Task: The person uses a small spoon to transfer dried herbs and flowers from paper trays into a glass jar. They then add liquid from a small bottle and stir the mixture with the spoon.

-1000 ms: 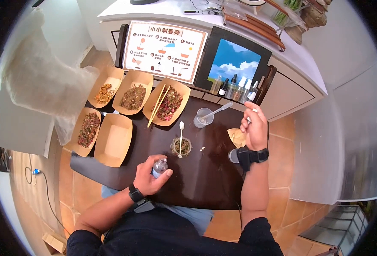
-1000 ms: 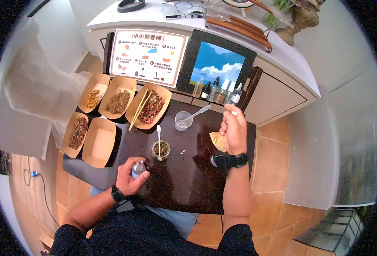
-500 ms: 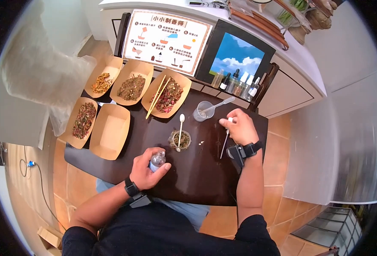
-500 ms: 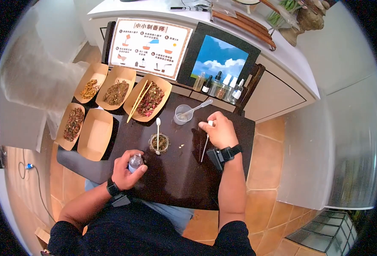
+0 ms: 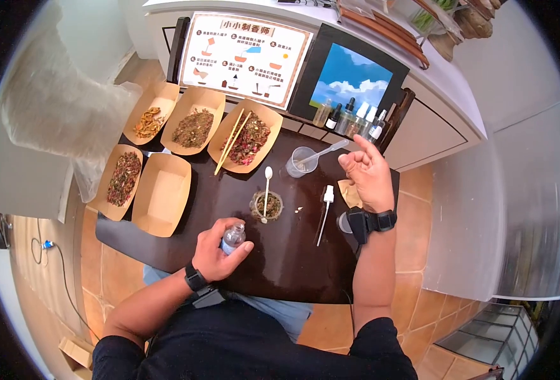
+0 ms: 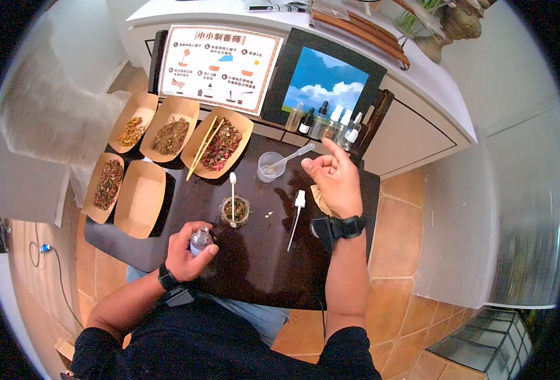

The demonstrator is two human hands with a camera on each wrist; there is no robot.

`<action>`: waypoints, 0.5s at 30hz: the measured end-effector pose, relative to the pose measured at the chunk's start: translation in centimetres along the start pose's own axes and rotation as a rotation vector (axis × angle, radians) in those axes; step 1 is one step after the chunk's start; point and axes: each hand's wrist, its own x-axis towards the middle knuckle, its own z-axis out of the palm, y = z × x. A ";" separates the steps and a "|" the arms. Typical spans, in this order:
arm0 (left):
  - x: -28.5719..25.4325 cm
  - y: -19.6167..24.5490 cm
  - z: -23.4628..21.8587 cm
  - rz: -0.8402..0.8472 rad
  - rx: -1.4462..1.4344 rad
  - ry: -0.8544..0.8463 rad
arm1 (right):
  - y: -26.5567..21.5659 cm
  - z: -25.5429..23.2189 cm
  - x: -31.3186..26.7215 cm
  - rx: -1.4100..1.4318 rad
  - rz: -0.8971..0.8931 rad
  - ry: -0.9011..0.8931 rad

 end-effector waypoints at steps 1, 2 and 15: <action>0.0 0.0 0.0 0.000 0.001 -0.003 | 0.4 0.4 0.2 0.104 -0.045 0.006; 0.0 0.0 -0.1 -0.005 0.003 -0.011 | 0.6 0.9 0.3 0.127 -0.027 0.016; -0.6 -1.5 -1.2 -0.003 -0.198 -0.070 | -1.2 1.4 -1.6 0.308 -0.312 0.198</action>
